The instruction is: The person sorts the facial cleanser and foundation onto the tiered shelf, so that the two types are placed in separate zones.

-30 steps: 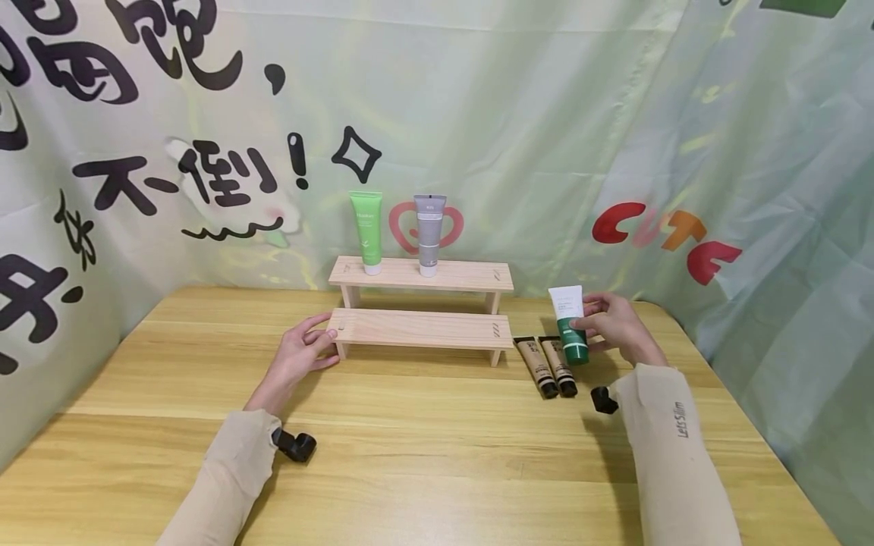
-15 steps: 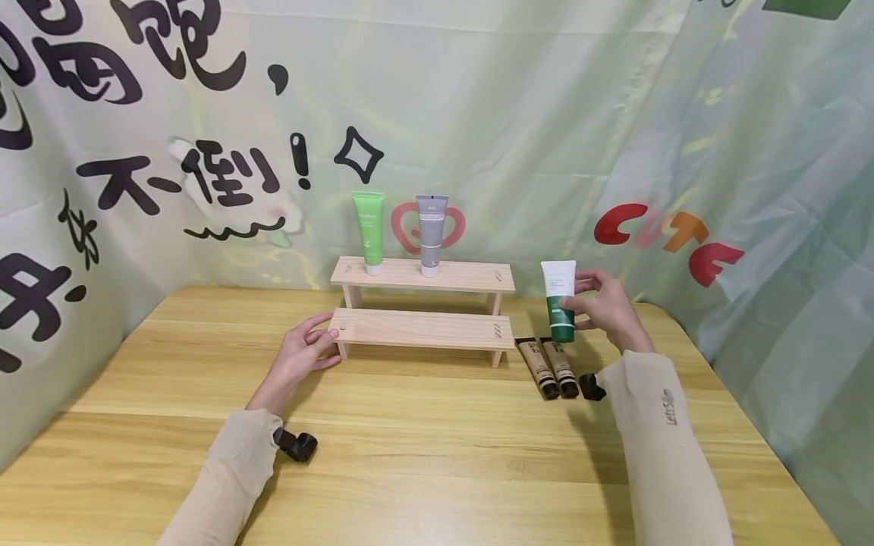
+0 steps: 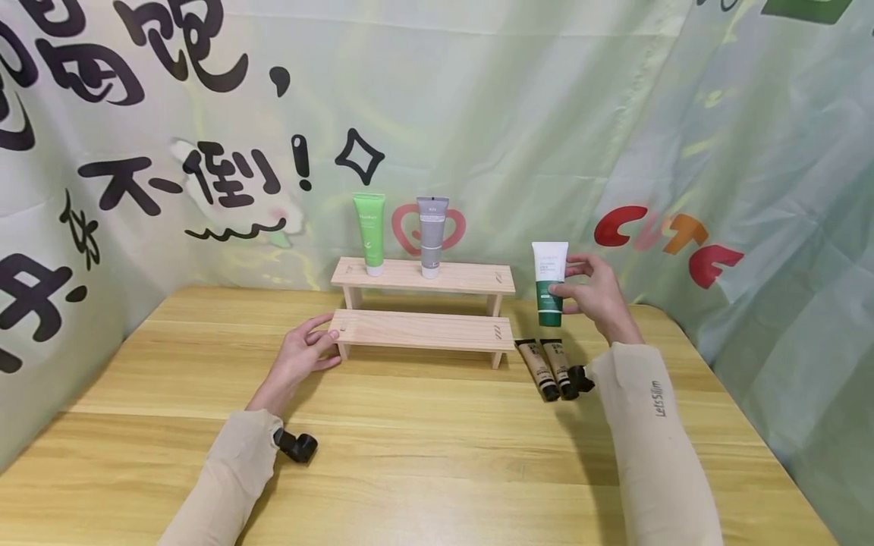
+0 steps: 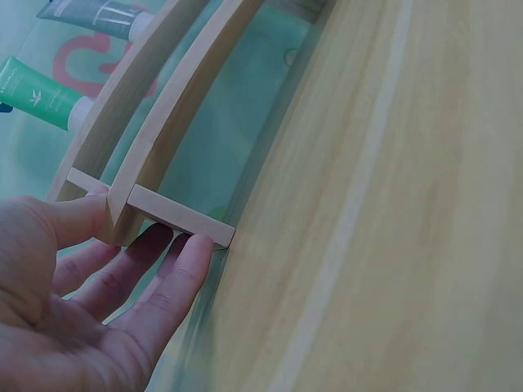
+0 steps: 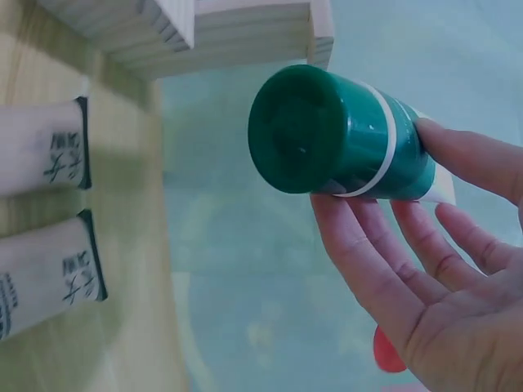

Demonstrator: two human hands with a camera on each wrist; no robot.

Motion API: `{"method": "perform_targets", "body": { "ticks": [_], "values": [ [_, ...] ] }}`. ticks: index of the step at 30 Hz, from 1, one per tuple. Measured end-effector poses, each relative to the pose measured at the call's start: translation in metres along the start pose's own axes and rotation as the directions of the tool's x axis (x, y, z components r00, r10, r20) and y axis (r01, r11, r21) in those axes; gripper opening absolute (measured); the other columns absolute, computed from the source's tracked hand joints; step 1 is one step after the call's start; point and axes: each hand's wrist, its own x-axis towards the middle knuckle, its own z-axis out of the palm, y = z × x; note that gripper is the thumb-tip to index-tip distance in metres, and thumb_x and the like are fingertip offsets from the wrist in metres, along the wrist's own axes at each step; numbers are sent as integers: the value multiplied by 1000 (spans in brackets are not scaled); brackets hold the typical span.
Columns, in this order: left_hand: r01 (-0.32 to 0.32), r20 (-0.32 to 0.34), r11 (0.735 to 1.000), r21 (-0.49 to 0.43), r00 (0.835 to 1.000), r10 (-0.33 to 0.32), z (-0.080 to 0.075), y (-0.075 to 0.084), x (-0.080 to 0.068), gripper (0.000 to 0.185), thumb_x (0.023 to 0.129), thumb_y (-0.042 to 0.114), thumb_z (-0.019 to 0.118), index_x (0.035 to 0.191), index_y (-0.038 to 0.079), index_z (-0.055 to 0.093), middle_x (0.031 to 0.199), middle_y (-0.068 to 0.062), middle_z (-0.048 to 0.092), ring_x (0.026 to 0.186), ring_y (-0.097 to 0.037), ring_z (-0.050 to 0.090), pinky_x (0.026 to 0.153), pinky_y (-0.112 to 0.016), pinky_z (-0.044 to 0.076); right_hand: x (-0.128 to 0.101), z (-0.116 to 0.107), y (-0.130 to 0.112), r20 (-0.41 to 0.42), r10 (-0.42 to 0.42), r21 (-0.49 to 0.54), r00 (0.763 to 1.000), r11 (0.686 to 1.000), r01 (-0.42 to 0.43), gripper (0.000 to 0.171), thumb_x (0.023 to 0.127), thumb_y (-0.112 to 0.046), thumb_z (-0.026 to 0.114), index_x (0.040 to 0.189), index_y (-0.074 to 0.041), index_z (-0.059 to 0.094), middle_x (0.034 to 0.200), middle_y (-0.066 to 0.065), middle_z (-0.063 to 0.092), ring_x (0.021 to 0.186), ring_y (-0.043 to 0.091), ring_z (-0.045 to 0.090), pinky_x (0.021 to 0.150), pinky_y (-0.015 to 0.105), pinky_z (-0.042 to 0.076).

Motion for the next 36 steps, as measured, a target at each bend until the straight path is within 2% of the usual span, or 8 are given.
{"method": "perform_targets", "body": {
  "ticks": [8, 17, 21, 26, 31, 36],
  "values": [
    [0, 7, 1000, 6, 1000, 0, 0, -1, 1, 49, 105, 4, 56, 152, 0, 42, 130, -31, 60, 104, -26, 64, 82, -35, 62, 5, 6, -19, -63, -57, -2, 996, 998, 57, 63, 96, -4, 70, 146, 4, 33, 128, 17, 48, 88, 15, 59, 72, 33, 64],
    [10, 6, 1000, 2, 1000, -10, 0, -1, 1, 50, 105, 3, 55, 153, 2, 42, 129, -29, 60, 104, -25, 64, 81, -34, 62, 14, 23, -34, -122, -75, 66, 990, 994, 83, 66, 96, -4, 69, 150, 1, 31, 130, 17, 47, 96, 20, 57, 74, 29, 63],
    [6, 2, 1000, 1, 1000, -6, 1, -1, 1, 49, 105, 3, 55, 153, 2, 42, 127, -28, 62, 102, -24, 65, 81, -34, 62, 16, 32, -38, -160, -99, 89, 982, 989, 115, 64, 96, -3, 70, 148, 0, 33, 124, 13, 49, 94, 20, 57, 74, 30, 63],
    [3, 3, 1000, 2, 1000, -3, 1, 0, -1, 49, 105, 3, 56, 152, 0, 42, 126, -27, 63, 103, -25, 65, 80, -34, 63, 18, 42, -43, -179, -140, 131, 974, 978, 164, 61, 95, -1, 70, 144, 0, 34, 120, 10, 50, 92, 18, 57, 72, 28, 63],
    [0, 0, 1000, 0, 1000, 0, 0, 1, -2, 49, 105, 3, 55, 152, 0, 42, 127, -29, 61, 105, -27, 65, 81, -35, 62, 23, 56, -45, -196, -171, 174, 966, 963, 206, 58, 93, 3, 70, 141, -1, 38, 119, 8, 52, 95, 18, 57, 74, 27, 62],
    [-7, 4, 1000, 1, 1000, 7, 0, 0, -2, 49, 105, 3, 55, 152, -1, 42, 128, -31, 60, 105, -27, 64, 82, -36, 62, 29, 73, -45, -201, -235, 240, 951, 929, 281, 56, 91, 12, 67, 138, 3, 38, 116, 8, 52, 95, 21, 58, 72, 22, 61]
  ]
}}
